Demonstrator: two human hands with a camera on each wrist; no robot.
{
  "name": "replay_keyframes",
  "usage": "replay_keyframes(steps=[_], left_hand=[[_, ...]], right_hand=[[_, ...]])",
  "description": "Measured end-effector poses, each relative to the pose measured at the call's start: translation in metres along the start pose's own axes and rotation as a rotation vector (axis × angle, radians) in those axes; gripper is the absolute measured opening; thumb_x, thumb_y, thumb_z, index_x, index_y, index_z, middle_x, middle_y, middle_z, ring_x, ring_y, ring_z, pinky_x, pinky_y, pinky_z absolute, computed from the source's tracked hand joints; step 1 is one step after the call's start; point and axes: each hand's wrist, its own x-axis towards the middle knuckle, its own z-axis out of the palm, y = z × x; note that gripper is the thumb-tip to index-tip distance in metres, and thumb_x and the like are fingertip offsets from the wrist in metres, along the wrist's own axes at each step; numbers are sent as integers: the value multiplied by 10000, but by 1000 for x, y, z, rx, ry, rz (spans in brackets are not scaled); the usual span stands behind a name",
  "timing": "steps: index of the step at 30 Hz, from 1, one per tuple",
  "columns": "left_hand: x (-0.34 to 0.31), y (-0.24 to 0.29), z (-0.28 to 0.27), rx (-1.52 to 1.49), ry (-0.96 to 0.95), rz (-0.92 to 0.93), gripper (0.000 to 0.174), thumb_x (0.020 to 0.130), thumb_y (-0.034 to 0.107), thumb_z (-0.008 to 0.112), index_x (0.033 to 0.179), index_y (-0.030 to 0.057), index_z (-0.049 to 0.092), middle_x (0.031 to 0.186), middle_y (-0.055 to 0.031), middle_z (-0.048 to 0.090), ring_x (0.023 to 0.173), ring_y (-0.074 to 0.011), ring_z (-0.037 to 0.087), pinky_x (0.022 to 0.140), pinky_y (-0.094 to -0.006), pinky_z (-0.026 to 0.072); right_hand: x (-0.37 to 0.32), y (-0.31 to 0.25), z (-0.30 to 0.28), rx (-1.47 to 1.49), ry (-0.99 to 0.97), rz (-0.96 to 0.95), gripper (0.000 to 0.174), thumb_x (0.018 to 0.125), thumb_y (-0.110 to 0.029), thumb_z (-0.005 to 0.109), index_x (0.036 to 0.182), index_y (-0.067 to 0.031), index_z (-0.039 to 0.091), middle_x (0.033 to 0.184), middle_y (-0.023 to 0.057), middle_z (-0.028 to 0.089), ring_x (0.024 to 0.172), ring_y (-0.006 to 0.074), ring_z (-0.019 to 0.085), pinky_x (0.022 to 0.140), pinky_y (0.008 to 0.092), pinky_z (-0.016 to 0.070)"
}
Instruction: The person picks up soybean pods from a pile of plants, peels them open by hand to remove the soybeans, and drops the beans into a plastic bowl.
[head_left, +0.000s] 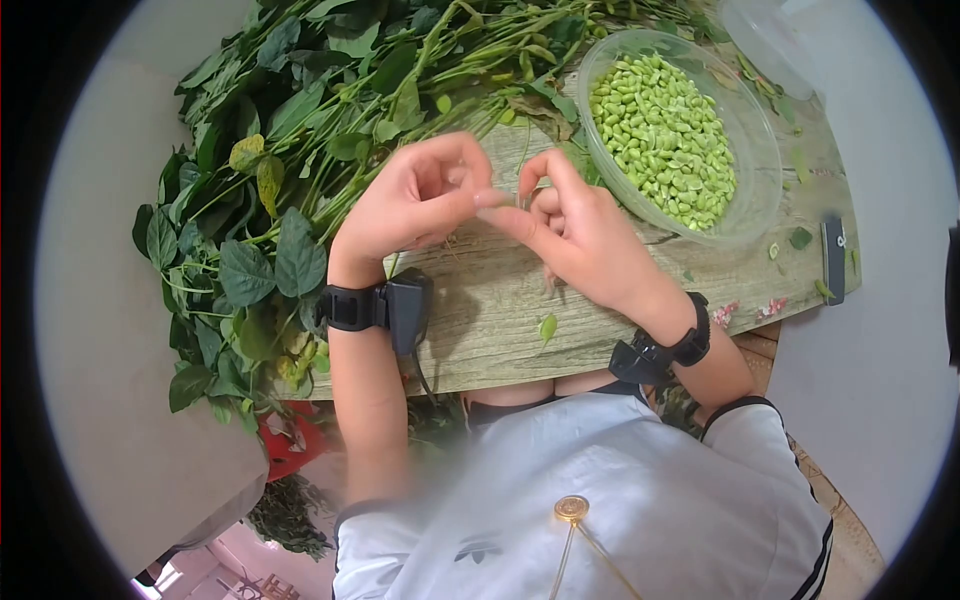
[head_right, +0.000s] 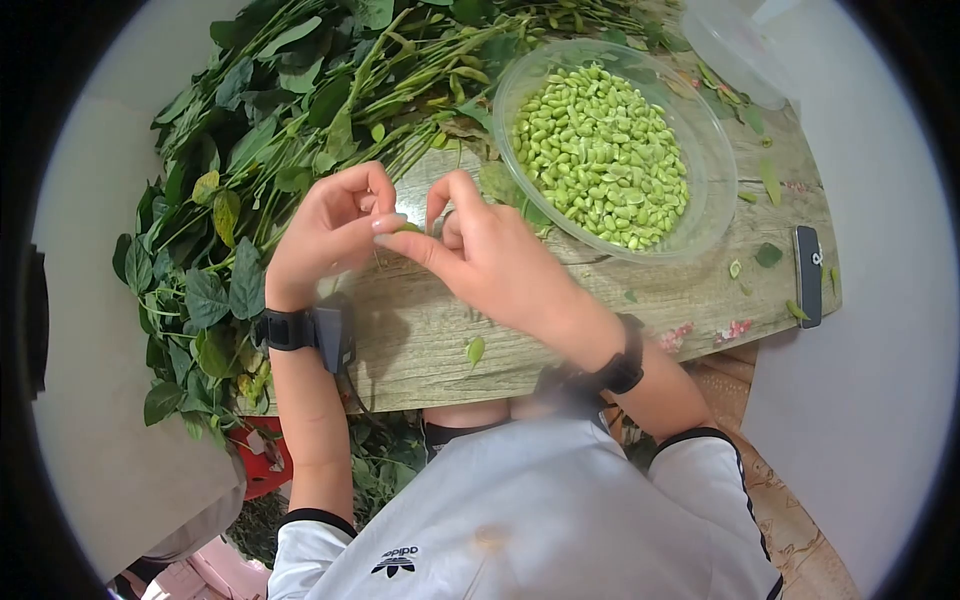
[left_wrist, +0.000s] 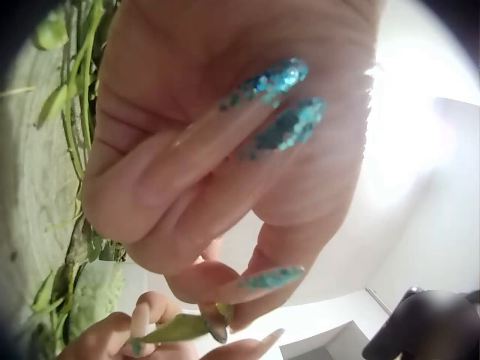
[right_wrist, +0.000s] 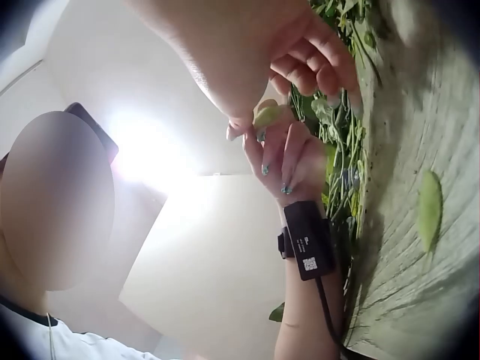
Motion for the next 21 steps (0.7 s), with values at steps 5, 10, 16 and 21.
replay_keyframes(steps=[5, 10, 16, 21], left_hand=[[-1, -2, 0, -10, -29, 4, 152, 912, 178, 657, 911, 59, 562, 592, 91, 492, 431, 26, 360, 379, -173, 223], [0, 7, 3, -80, 39, 30, 180, 937, 202, 619, 936, 30, 568, 643, 87, 460, 480, 24, 328, 424, -157, 215], [14, -1, 2, 110, 332, 70, 203, 966, 232, 595, 970, 30, 610, 556, 86, 419, 457, 11, 309, 426, -171, 221], [30, -28, -2, 895, 846, 156, 229, 890, 232, 669, 983, 30, 614, 543, -66, 552, 440, -159, 476, 450, -318, 366]], right_hand=[[0, -5, 0, 173, -23, 137, 452, 903, -427, 661, 929, 2, 521, 502, 33, 521, 426, 124, 522, 435, 265, 400], [-4, -9, -30, 703, -601, 123, 373, 944, -349, 628, 841, 10, 639, 680, 67, 643, 576, 142, 636, 512, 254, 489], [18, -1, -9, 1799, -1690, -1055, 552, 946, -424, 557, 1097, 98, 650, 1046, 248, 664, 792, 203, 694, 644, 216, 597], [3, 14, -17, 1534, -1668, -460, 662, 732, -427, 786, 1067, 127, 650, 936, 225, 698, 675, 202, 710, 546, 227, 586]])
